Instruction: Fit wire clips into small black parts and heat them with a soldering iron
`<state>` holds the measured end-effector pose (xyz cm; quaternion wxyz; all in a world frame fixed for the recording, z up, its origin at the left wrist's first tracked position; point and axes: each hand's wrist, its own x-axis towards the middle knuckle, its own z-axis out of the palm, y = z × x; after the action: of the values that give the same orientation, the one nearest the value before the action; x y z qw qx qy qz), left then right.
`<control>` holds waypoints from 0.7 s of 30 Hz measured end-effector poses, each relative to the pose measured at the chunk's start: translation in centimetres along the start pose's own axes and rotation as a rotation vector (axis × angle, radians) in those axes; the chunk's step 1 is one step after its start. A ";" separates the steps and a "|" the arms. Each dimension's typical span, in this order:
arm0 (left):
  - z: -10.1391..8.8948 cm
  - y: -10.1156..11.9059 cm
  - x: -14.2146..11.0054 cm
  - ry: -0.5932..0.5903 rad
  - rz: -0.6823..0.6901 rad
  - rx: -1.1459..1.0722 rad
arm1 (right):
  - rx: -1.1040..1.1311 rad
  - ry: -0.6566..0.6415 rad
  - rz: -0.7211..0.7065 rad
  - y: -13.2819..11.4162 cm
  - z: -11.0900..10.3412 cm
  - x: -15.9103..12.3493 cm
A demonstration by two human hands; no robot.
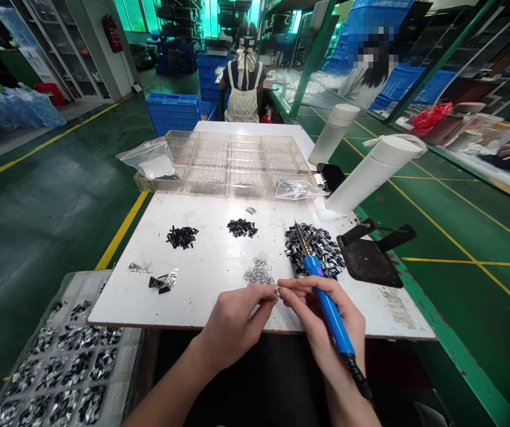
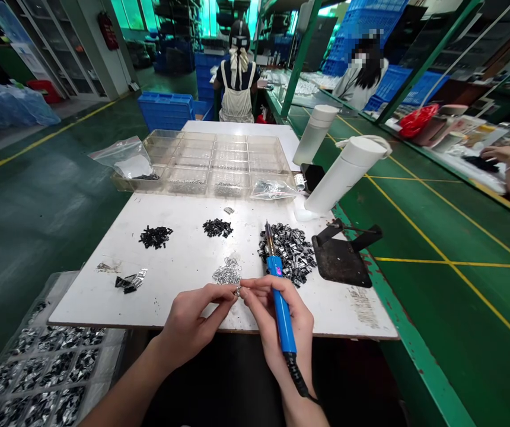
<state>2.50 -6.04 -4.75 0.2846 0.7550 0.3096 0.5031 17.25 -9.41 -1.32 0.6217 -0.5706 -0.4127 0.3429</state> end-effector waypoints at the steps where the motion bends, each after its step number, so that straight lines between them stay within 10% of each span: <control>1: 0.0 0.0 0.0 0.002 -0.005 -0.007 | -0.009 -0.004 -0.016 0.2 -0.1 0.1; 21: -1.0 1.0 1.5 -0.002 -0.519 -0.396 | -0.208 -0.076 -0.329 1.9 -1.1 0.3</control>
<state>2.15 -5.47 -2.79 0.5451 0.5814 0.3874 0.4634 18.44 -9.43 -3.20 0.5910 -0.5435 -0.5566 0.2135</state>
